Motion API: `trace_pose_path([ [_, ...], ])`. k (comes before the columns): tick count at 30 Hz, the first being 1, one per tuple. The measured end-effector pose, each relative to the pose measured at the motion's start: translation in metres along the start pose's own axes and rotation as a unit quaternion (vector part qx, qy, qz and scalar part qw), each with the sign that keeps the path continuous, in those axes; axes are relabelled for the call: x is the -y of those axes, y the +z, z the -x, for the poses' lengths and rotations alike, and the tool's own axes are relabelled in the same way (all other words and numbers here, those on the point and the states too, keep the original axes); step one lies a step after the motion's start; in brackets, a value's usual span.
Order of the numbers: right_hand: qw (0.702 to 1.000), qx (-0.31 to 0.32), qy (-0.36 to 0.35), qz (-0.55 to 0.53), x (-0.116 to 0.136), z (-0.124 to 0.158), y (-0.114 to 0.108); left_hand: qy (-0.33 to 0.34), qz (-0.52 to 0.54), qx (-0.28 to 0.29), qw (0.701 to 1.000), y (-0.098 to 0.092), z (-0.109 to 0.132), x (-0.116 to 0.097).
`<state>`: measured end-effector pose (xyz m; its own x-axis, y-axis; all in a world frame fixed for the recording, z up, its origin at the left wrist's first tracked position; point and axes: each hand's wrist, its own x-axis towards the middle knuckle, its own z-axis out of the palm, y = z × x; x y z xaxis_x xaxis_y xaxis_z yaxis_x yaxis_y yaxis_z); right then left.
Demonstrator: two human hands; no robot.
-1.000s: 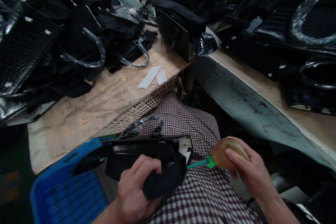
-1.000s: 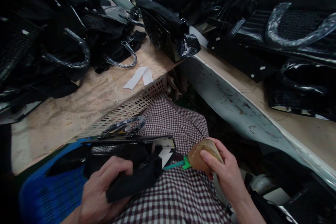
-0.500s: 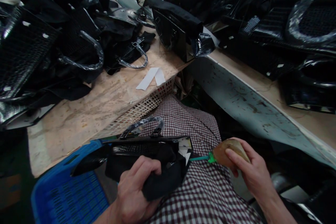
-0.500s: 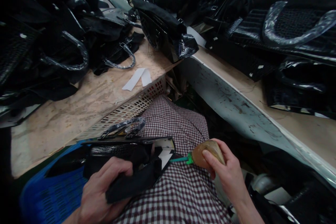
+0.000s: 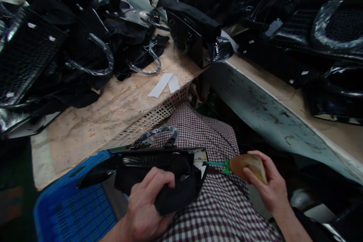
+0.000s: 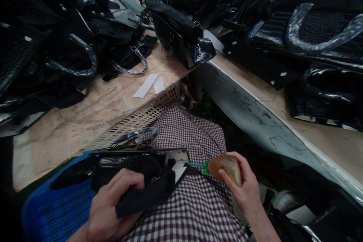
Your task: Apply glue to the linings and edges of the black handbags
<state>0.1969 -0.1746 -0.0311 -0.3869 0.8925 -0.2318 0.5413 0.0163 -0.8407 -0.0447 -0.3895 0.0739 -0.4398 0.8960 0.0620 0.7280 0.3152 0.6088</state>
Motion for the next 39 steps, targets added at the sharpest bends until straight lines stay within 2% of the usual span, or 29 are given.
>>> trace_pose_path([
  [3, 1.0, 0.013, 0.023, -0.014, 0.0, 0.0, -0.005, 0.001, -0.002, 0.004, 1.0, 0.0, 0.0, 0.001],
  [7, 0.993, 0.023, 0.075, -0.094, -0.002, -0.002, -0.006, -0.001, -0.001, 0.0, 1.0, 0.001, 0.001, 0.002],
  [10, 0.994, 0.012, 0.054, -0.093, -0.005, -0.004, 0.0, 0.001, 0.0, -0.005, 1.0, 0.002, 0.0, 0.001],
  [15, 1.0, 0.021, 0.003, -0.023, -0.012, -0.003, 0.007, 0.005, -0.008, -0.006, 1.0, 0.0, -0.002, 0.0],
  [20, 0.998, -0.065, 0.001, -0.019, -0.013, 0.002, 0.002, 0.003, -0.012, 0.003, 1.0, 0.0, -0.002, 0.001],
  [23, 0.999, -0.04, -0.001, -0.037, -0.011, 0.001, 0.0, 0.0, -0.01, 0.008, 1.0, 0.0, -0.001, 0.001],
  [26, 0.998, -0.007, 0.026, -0.05, -0.008, -0.001, 0.002, -0.004, -0.009, 0.009, 1.0, 0.0, 0.0, 0.001],
  [31, 0.995, -0.019, 0.075, -0.064, 0.006, 0.001, 0.003, 0.001, 0.002, -0.004, 1.0, 0.0, 0.0, 0.001],
  [39, 0.964, 0.026, 0.16, -0.209, 0.024, 0.013, -0.001, -0.002, 0.006, 0.002, 1.0, 0.001, 0.001, 0.001],
])
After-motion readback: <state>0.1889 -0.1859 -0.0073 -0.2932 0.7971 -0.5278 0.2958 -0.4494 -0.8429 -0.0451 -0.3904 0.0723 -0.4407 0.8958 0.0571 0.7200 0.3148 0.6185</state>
